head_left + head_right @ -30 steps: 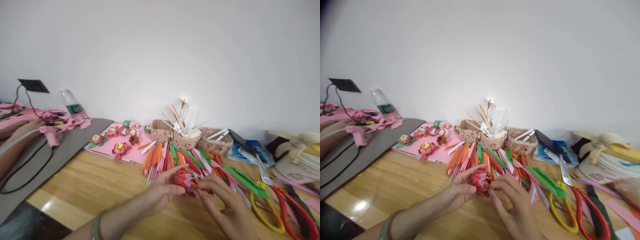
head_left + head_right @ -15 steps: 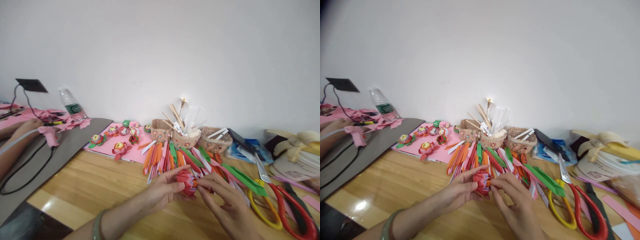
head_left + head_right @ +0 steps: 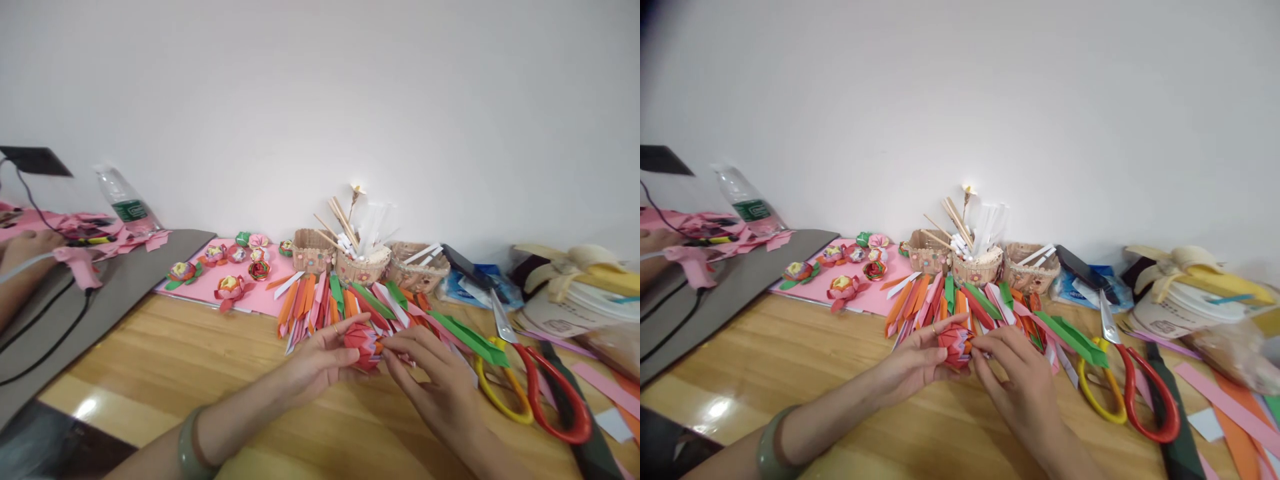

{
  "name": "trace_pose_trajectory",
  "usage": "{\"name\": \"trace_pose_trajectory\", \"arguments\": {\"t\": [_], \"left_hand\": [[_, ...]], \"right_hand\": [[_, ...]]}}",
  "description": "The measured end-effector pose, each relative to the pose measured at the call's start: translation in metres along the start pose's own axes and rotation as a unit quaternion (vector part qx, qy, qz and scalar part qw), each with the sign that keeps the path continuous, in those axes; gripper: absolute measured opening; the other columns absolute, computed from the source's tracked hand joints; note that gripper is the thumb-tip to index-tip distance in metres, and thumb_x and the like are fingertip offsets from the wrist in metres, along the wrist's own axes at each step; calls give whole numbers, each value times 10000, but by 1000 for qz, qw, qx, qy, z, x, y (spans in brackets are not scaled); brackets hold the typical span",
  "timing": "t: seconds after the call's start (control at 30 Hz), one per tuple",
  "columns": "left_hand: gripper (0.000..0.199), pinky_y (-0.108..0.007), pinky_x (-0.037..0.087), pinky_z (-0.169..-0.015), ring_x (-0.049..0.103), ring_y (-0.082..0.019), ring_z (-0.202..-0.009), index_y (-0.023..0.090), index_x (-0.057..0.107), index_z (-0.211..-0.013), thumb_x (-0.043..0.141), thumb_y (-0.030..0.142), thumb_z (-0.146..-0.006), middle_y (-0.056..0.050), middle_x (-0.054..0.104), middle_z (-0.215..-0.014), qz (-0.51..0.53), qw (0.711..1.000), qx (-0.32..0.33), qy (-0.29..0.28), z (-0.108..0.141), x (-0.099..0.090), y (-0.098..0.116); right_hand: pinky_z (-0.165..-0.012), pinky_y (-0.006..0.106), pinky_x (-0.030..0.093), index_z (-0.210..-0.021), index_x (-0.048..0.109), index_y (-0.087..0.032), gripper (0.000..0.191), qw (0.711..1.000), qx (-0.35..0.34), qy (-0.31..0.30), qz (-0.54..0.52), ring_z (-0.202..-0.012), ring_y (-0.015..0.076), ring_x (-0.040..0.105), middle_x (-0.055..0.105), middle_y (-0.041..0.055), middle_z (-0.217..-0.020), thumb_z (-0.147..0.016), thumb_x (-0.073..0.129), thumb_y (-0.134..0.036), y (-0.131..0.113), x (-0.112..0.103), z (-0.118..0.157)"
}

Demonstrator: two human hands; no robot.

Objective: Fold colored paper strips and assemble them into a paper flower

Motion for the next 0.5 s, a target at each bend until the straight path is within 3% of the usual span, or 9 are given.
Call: {"name": "trace_pose_trajectory", "arguments": {"t": [0.27, 0.5], "left_hand": [[507, -272, 487, -707, 658, -139, -726, 166, 589, -1175, 737, 258, -699, -81, 692, -953, -13, 1000, -11, -18, -2, 1, -2], [471, -285, 489, -667, 652, -142, -680, 154, 608, -1067, 781, 252, -641, -60, 678, -901, -8, 999, 9, 38, -4, -5, -1]], "right_hand": [[-541, 250, 498, -831, 619, -212, 119, 999, 36, 6, -16, -630, 147, 594, 621, 28, -717, -814, 554, -114, 4, -1, 2], [-492, 219, 461, -840, 579, -213, 139, 998, 38, 19, -47, -594, 129, 551, 591, 11, -702, -784, 567, -87, -1, -2, 5]]}}
Point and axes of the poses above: each hand's wrist, its own z-axis away from the middle knuckle, its own x-axis out of the palm, y = z × x, the point moved 4 cm from there along -z, towards the middle knuckle
